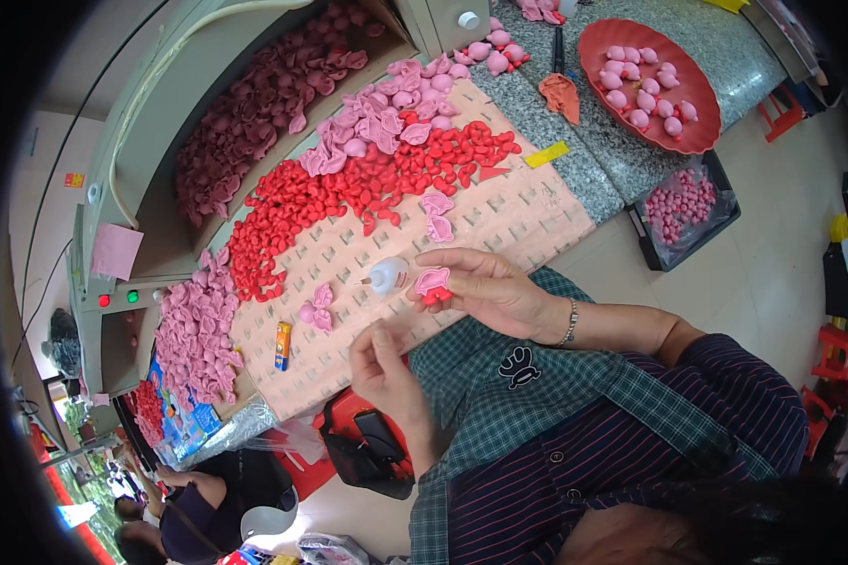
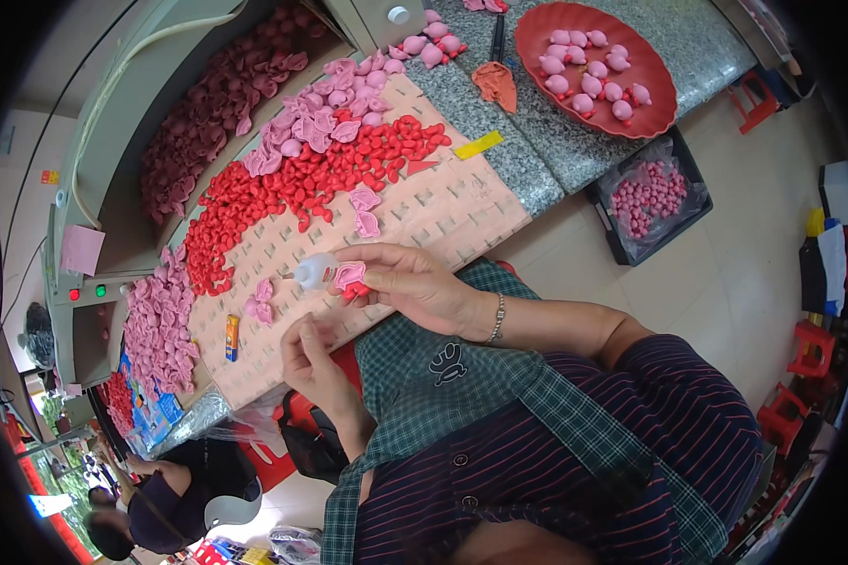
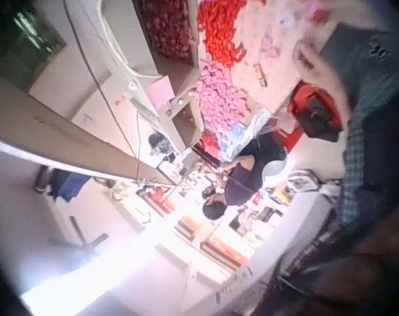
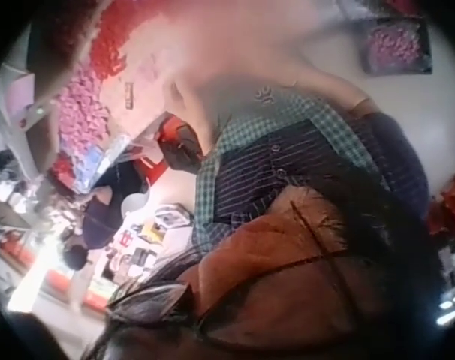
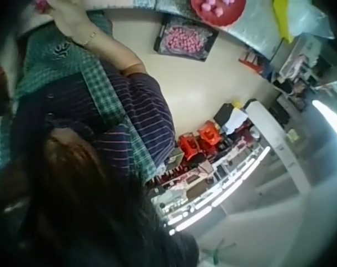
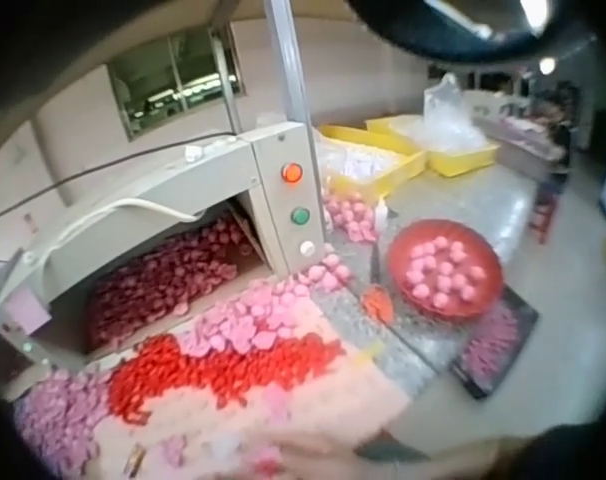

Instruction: The recorder is assembling small pink and red plastic toy components at a factory workbench.

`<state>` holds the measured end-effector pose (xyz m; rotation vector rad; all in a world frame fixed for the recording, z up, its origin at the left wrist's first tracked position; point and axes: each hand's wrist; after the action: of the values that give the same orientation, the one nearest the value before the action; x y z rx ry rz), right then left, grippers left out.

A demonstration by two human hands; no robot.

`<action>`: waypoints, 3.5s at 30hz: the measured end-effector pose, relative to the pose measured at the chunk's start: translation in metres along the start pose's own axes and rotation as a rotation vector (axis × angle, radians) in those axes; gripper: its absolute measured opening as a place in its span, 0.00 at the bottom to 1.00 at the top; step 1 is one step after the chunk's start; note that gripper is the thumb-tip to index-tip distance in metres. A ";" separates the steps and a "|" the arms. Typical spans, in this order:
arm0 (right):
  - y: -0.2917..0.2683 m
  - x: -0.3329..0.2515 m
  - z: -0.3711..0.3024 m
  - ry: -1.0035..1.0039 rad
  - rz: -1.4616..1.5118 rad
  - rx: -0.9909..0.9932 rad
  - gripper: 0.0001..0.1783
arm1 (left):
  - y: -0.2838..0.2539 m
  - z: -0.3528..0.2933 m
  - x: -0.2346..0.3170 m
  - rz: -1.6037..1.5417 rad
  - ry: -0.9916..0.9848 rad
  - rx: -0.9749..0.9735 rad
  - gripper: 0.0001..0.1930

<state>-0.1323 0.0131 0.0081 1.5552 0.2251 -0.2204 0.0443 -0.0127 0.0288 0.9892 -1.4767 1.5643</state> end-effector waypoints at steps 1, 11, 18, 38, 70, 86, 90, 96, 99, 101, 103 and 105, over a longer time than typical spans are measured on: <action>-0.003 -0.002 -0.001 0.038 0.036 -0.015 0.23 | -0.005 0.007 -0.009 0.034 0.010 0.103 0.08; -0.002 -0.003 0.001 0.163 0.111 -0.010 0.23 | -0.037 0.049 -0.048 0.336 0.163 0.392 0.15; -0.004 -0.005 -0.002 0.178 0.123 0.022 0.23 | -0.034 0.056 -0.047 0.364 0.173 0.367 0.19; -0.009 -0.002 -0.002 0.243 0.062 -0.086 0.29 | -0.031 0.044 -0.031 0.272 0.184 0.122 0.12; 0.015 0.000 -0.005 0.355 -0.259 -0.041 0.23 | -0.024 0.021 -0.010 0.013 0.575 -0.279 0.24; 0.016 -0.007 -0.004 0.441 -0.361 -0.049 0.18 | -0.024 0.023 0.006 0.177 0.752 -0.269 0.22; 0.017 -0.006 -0.006 0.452 -0.308 -0.036 0.16 | -0.025 0.023 0.011 0.216 0.744 -0.292 0.21; 0.013 -0.004 -0.007 0.448 -0.216 -0.052 0.17 | -0.028 0.022 0.013 0.144 0.709 -0.366 0.20; 0.010 -0.003 -0.005 0.463 -0.200 -0.053 0.17 | -0.028 0.022 0.016 0.138 0.681 -0.396 0.20; 0.010 -0.005 -0.005 0.470 -0.229 -0.067 0.18 | -0.028 0.021 0.016 0.149 0.660 -0.397 0.19; 0.011 -0.006 -0.006 0.476 -0.259 -0.080 0.19 | -0.029 0.020 0.015 0.166 0.635 -0.394 0.19; 0.014 -0.006 -0.007 0.442 -0.245 -0.086 0.21 | -0.028 0.019 0.013 0.181 0.610 -0.391 0.18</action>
<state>-0.1340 0.0200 0.0228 1.4750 0.7650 -0.0532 0.0654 -0.0301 0.0532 0.1303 -1.3686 1.4434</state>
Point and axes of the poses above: each hand's wrist, its own z-axis towards the middle knuckle, its own y-axis out of the palm, x = y × z, and after that the axes turned 15 degrees about z, right-handed
